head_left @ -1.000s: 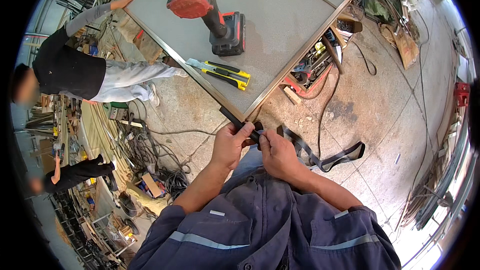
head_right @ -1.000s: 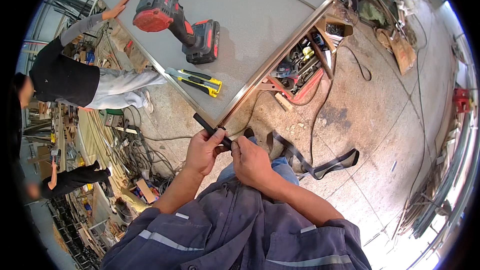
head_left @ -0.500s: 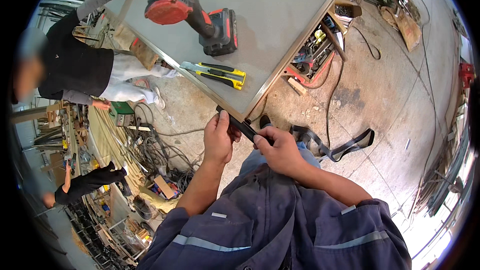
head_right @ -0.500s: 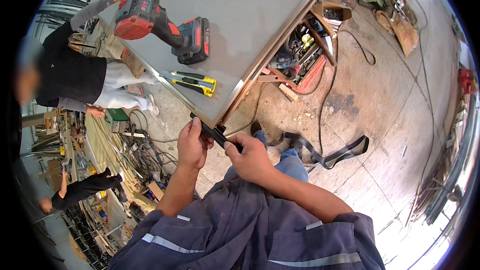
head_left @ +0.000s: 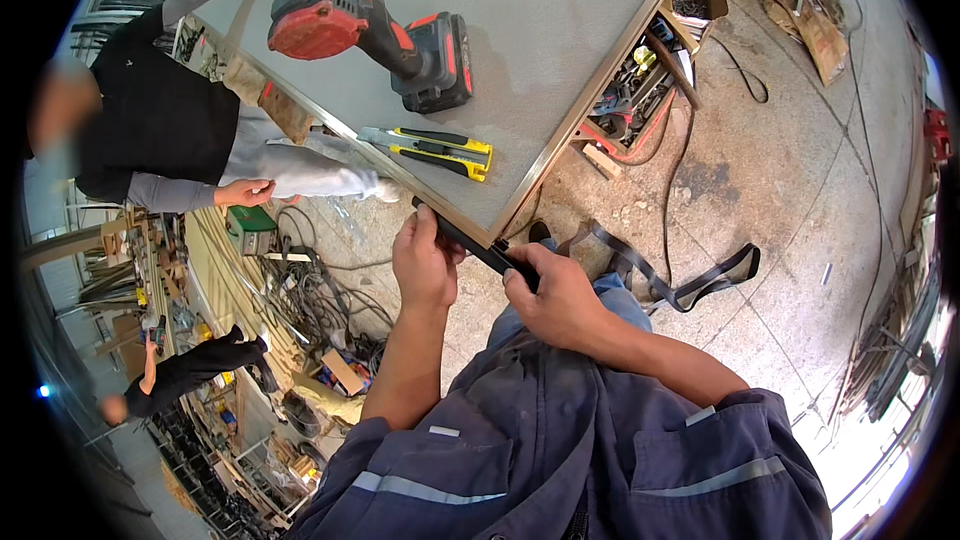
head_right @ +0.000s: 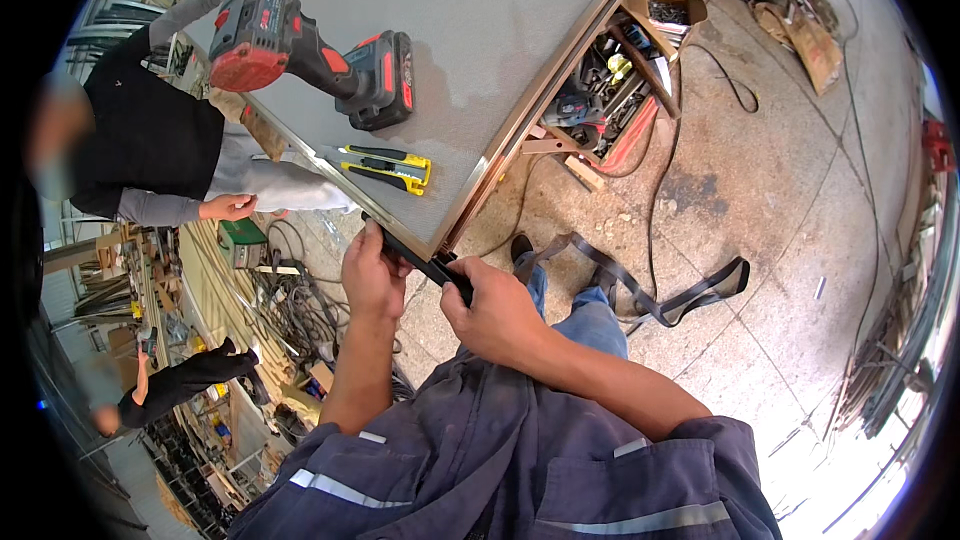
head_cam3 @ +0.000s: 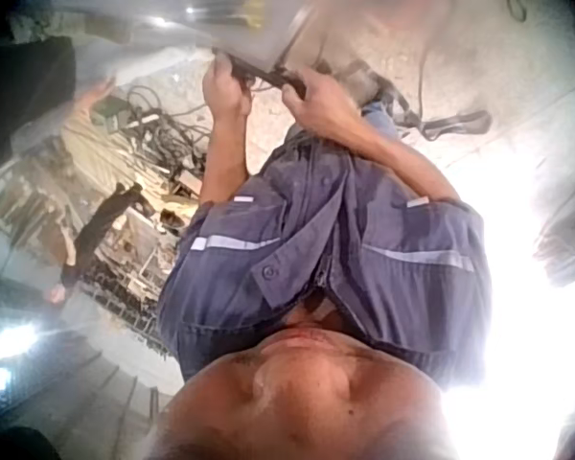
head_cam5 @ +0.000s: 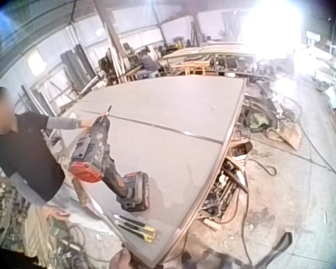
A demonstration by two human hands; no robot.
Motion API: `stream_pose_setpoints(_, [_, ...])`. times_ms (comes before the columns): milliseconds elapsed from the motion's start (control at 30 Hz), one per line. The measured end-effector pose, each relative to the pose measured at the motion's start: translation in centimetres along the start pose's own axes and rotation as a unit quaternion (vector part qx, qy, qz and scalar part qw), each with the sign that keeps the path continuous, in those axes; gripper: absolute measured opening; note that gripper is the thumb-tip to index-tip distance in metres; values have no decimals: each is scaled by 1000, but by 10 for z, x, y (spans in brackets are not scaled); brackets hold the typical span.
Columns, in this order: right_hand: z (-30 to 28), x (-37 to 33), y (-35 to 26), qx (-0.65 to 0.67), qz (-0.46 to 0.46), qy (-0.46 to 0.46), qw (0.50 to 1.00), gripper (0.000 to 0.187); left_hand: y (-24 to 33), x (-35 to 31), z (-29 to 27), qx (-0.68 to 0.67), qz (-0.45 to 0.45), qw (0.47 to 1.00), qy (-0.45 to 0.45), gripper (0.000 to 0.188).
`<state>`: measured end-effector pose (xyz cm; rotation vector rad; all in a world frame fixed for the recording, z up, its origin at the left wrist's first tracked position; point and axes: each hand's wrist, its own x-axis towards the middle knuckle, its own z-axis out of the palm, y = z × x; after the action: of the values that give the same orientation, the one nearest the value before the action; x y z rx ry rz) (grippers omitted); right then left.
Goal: The person installs a black rubber gasket along the edge of a large metal-framed screen panel. They repeatedly press the gasket into place, adjust its position, and use a utility knife to trim excess material. A cordless drill is visible on the panel but not used.
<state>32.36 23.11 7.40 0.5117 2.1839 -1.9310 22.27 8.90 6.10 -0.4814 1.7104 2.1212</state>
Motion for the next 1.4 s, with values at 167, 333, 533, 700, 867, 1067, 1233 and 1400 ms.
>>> stream_pose_setpoints(167, [-7, -6, -7, 3, 3, 14, 1000, 26, 8, 13, -2, -4, 1, 999, 46, 23])
stream_pose_setpoints(333, [-3, -10, 0, 26, -44, 26, 998, 24, 11, 13, 2, -7, 2, 999, 41, 24])
stream_pose_setpoints(533, [-15, -23, 25, -23, -166, 40, 985, 24, 18, 27, -1, -29, 1, 996, 79, 24])
stream_pose_setpoints(700, [-24, -31, 23, -15, -158, 32, 987, 28, 22, 35, -4, -35, 9, 997, 68, 21])
stream_pose_setpoints(867, [-32, -39, 26, -60, -178, 30, 982, 28, 29, 50, -9, -47, 15, 995, 84, 18])
stream_pose_setpoints(1067, [-46, -53, 32, -56, -178, 4, 982, 29, 31, 62, -15, -48, 30, 992, 109, 17])
stream_pose_setpoints(1233, [-49, -60, 42, -15, -154, 14, 988, 31, 31, 73, -23, -49, 32, 992, 110, 18])
stream_pose_setpoints(1400, [-55, -69, 41, -32, -186, 62, 980, 32, 37, 83, -7, -82, 57, 979, 176, 17])
